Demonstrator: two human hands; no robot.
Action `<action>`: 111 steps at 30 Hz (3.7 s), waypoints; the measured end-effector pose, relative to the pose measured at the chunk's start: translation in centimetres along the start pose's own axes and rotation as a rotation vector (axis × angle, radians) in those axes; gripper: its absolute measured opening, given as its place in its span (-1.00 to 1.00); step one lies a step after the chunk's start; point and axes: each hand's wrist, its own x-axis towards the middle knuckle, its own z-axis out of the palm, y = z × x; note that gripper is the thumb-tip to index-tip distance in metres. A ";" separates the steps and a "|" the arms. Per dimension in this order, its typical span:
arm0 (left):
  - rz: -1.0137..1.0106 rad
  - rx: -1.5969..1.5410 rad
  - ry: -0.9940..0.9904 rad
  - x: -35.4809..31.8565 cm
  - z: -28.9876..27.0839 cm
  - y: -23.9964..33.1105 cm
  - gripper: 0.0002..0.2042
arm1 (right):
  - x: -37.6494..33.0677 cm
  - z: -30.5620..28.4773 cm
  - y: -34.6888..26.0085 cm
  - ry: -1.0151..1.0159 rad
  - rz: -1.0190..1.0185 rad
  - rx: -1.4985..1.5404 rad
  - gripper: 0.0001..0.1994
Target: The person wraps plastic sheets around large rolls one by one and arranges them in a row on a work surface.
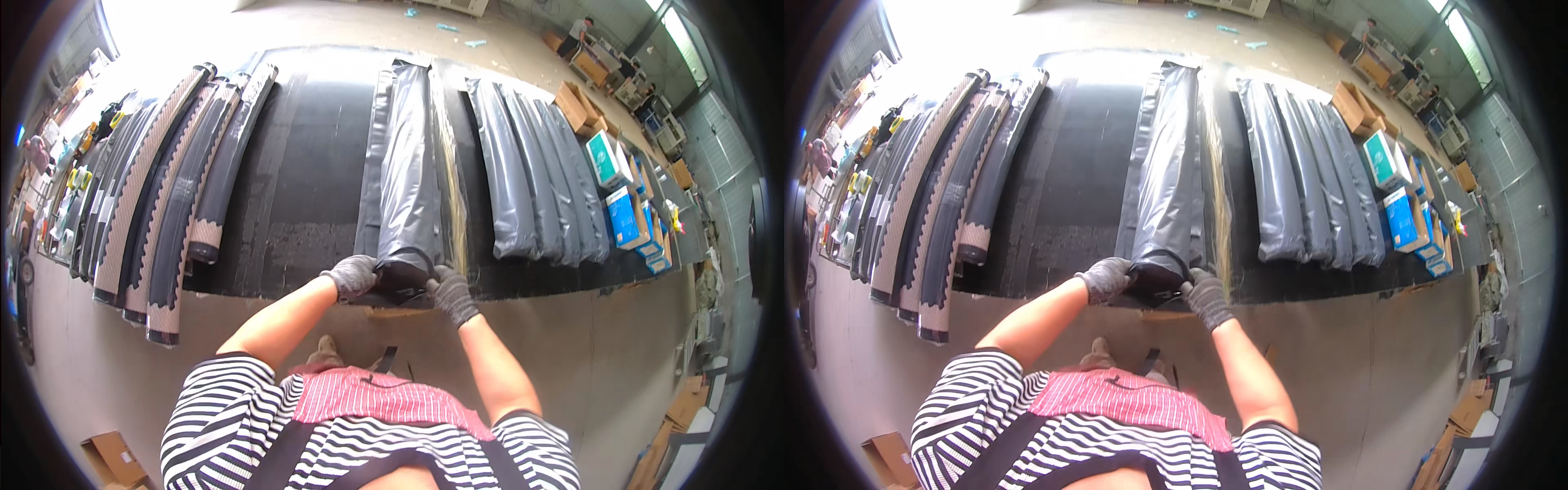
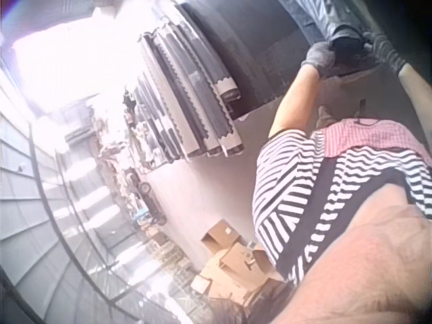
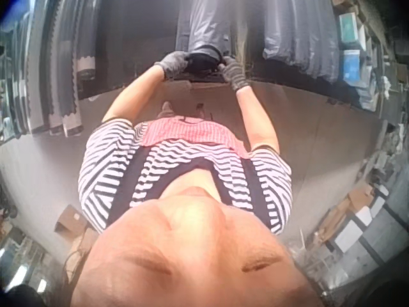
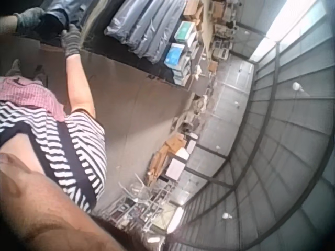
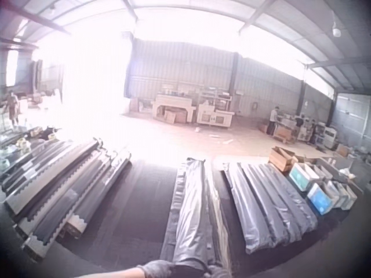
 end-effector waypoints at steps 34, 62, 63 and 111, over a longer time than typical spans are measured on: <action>-0.235 -0.338 -0.073 -10.7 6.8 -6.0 -0.68 | -10.1 10.4 -5.9 -0.029 -0.480 -0.169 -0.87; 1.037 0.625 0.172 -2.7 1.0 -4.9 -0.65 | -5.5 1.5 2.8 -0.053 -0.674 0.184 -0.84; 0.957 0.511 0.191 -2.8 0.7 -4.6 -0.65 | -5.6 1.3 3.0 -0.004 -0.441 0.386 -0.88; 0.167 -1.188 0.096 8.6 0.4 8.4 -0.28 | 0.8 -6.7 -7.1 0.132 -0.168 0.648 -0.02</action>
